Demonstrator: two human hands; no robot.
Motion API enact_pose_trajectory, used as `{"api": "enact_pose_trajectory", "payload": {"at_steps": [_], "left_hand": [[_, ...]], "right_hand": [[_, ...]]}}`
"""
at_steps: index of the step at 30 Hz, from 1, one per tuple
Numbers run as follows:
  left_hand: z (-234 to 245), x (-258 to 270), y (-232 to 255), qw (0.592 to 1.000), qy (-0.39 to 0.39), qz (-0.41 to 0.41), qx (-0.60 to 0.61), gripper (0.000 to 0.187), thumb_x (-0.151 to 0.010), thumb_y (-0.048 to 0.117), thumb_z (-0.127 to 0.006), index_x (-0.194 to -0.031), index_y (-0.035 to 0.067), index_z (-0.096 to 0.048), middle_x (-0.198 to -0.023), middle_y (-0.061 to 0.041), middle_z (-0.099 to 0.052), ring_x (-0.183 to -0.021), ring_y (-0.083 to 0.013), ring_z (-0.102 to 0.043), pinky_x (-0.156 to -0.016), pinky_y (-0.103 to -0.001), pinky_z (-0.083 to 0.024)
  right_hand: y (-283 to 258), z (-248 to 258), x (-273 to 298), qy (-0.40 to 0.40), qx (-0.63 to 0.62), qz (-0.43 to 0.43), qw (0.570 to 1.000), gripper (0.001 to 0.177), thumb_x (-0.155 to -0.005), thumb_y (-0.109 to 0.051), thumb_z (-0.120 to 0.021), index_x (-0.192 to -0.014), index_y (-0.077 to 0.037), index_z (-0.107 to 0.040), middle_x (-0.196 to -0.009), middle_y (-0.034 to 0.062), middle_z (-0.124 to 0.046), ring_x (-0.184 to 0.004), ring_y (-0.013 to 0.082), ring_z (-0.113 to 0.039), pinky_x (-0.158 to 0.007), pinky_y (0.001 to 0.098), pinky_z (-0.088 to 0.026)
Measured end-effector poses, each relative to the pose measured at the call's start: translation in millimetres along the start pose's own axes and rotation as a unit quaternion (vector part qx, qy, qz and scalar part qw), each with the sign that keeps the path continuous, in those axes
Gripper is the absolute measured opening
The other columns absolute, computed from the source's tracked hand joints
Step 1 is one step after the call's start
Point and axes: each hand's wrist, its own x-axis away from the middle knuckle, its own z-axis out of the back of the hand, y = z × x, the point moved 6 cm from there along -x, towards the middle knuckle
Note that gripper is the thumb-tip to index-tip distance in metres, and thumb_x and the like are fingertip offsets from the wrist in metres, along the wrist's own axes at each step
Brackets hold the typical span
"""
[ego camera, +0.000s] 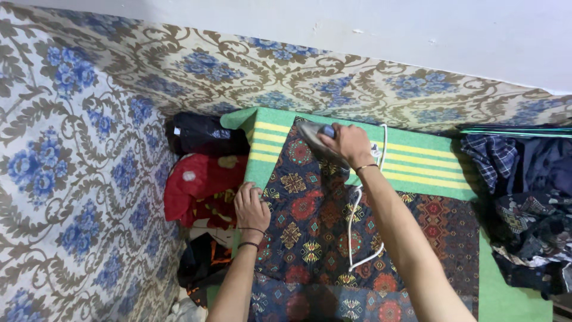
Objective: The person irons a patterned shirt laid out on a green ironing board. They use a handheld iron to smooth the fabric, moving it across the shirt and adjusting the garment with their hands.
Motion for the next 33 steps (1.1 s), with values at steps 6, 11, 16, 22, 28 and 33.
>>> {"api": "enact_pose_trajectory", "payload": {"at_steps": [6, 11, 16, 22, 28, 33], "left_hand": [[-1.5, -3.1, -1.2, 1.0, -0.004, -0.001, -0.007, 0.02, -0.084, 0.014, -0.053, -0.103, 0.007, -0.056, -0.131, -0.014, -0.054, -0.131, -0.0363, -0.048, -0.112, -0.052, -0.035], [-6.6, -1.7, -4.9, 1.0, -0.009, 0.001, -0.012, 0.018, -0.086, 0.013, -0.051, -0.103, 0.007, -0.055, -0.13, -0.014, -0.053, -0.132, -0.0362, -0.047, -0.113, -0.053, -0.035], [-3.9, -1.6, -2.7, 1.0, 0.003, -0.002, -0.003, 0.018, -0.085, 0.013, -0.052, -0.102, 0.008, -0.055, -0.13, -0.013, -0.053, -0.132, -0.0367, -0.047, -0.112, -0.053, -0.035], [0.0, -2.9, -0.8, 1.0, 0.005, -0.001, 0.0, 0.018, -0.084, 0.012, -0.053, -0.102, 0.008, -0.055, -0.13, -0.014, -0.053, -0.132, -0.0363, -0.047, -0.112, -0.053, -0.036], [0.6, -3.3, 1.1, 1.0, 0.012, -0.008, -0.001, 0.02, -0.083, 0.012, -0.054, -0.102, 0.007, -0.055, -0.129, -0.014, -0.053, -0.132, -0.0365, -0.047, -0.112, -0.053, -0.036], [-2.0, -2.7, 0.2, 1.0, 0.004, -0.003, -0.009, 0.019, -0.083, 0.012, -0.056, -0.101, 0.008, -0.055, -0.129, -0.013, -0.054, -0.132, -0.0361, -0.047, -0.113, -0.053, -0.035]], "right_hand": [[-10.9, 2.4, -1.2, -0.028, -0.028, 0.044, 0.998, 0.062, -0.091, -0.072, -0.054, -0.104, -0.014, -0.073, -0.073, 0.0174, -0.072, -0.07, 0.035, -0.073, -0.073, 0.0468, -0.059], [-30.2, 0.1, 4.1, -0.051, 0.039, 0.13, 0.989, 0.065, -0.088, -0.075, -0.054, -0.102, -0.014, -0.073, -0.076, 0.0167, -0.074, -0.074, 0.0369, -0.073, -0.076, 0.0481, -0.059], [-25.1, 4.9, 0.9, 0.025, -0.019, -0.01, 0.999, 0.064, -0.093, -0.073, -0.055, -0.101, -0.011, -0.073, -0.077, 0.0182, -0.073, -0.074, 0.0366, -0.072, -0.075, 0.0491, -0.059], [-29.4, -3.2, 4.1, -0.014, -0.062, 0.001, 0.998, 0.064, -0.09, -0.073, -0.056, -0.102, -0.013, -0.074, -0.073, 0.0181, -0.073, -0.069, 0.0339, -0.072, -0.073, 0.0469, -0.06], [-51.3, -18.5, 13.7, -0.103, 0.042, 0.169, 0.979, 0.065, -0.088, -0.079, -0.05, -0.095, -0.02, -0.077, -0.074, 0.0133, -0.073, -0.069, 0.03, -0.072, -0.076, 0.0441, -0.06], [-49.6, -11.0, 11.3, -0.065, 0.003, 0.08, 0.995, 0.062, -0.09, -0.075, -0.053, -0.102, -0.019, -0.075, -0.078, 0.0137, -0.074, -0.072, 0.0296, -0.073, -0.076, 0.0451, -0.059]]}}
